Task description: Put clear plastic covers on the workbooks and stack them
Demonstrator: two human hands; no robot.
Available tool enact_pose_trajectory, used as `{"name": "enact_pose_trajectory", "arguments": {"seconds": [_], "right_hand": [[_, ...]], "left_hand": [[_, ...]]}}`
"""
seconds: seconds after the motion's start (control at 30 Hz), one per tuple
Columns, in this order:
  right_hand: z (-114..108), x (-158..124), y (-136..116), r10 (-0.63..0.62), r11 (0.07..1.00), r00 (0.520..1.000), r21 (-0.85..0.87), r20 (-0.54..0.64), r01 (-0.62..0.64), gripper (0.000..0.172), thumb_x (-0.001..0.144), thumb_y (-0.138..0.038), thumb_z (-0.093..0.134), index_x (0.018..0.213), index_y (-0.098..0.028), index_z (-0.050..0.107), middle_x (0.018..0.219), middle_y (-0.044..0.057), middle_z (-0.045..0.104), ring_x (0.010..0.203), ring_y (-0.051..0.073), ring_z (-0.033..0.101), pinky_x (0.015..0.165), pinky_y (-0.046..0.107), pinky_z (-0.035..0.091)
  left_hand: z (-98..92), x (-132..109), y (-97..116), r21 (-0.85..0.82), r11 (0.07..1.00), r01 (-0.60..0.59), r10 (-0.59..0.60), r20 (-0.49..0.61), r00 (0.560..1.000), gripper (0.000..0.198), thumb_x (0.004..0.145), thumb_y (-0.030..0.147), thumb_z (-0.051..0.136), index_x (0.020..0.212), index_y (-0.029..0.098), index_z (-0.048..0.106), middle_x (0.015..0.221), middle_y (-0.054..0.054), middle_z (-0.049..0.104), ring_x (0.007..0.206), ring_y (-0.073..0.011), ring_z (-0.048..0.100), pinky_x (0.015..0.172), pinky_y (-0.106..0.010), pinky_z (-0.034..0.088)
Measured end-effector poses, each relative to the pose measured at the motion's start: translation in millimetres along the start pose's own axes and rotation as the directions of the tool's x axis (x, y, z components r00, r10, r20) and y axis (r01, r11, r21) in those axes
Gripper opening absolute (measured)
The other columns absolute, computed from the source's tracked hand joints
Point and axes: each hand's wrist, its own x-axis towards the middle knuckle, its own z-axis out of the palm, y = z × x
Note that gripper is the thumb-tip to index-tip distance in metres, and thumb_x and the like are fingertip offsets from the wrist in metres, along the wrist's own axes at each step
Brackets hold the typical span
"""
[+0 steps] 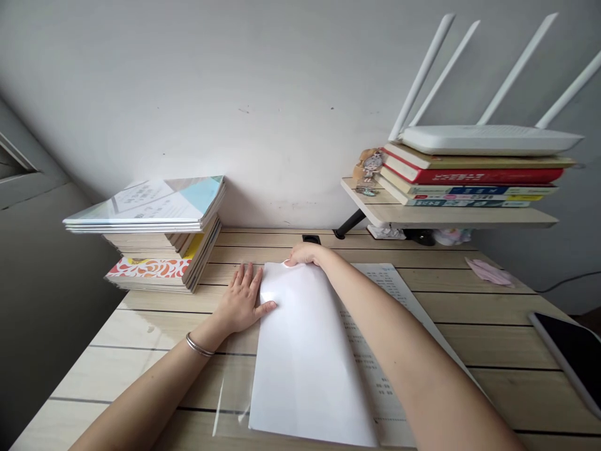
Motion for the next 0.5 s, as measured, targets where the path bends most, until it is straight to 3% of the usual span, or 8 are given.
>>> {"name": "enact_pose_trajectory", "arguments": {"seconds": [0.23,0.5], "right_hand": [[-1.3,1.4,-1.1,-0.011,0.999,0.997,0.054,0.078,0.007,0.026,0.072,-0.032,0.07,0.093,-0.018,0.073,0.095,0.006,0.073,0.08,0.017,0.066,0.066,0.022,0.05],[-2.5,12.3,-9.1,0.028,1.0,0.993,-0.015,0.111,-0.026,0.037,0.066,-0.034,0.076,0.098,-0.017,0.072,0.102,0.008,0.071,0.086,0.02,0.065,0.068,0.026,0.05]], "left_hand": [[-4.1,0.5,1.1,0.01,1.0,-0.006,0.005,0.035,0.999,0.098,0.078,0.08,0.023,0.147,0.011,0.025,0.152,-0.022,0.019,0.141,-0.0389,0.007,0.112,-0.053,0.014],[-2.5,1.0,0.4,0.009,1.0,-0.007,0.007,0.029,1.0,0.098,0.077,0.08,0.027,0.147,0.012,0.024,0.153,-0.021,0.018,0.14,-0.0395,0.007,0.112,-0.054,0.014]]}}
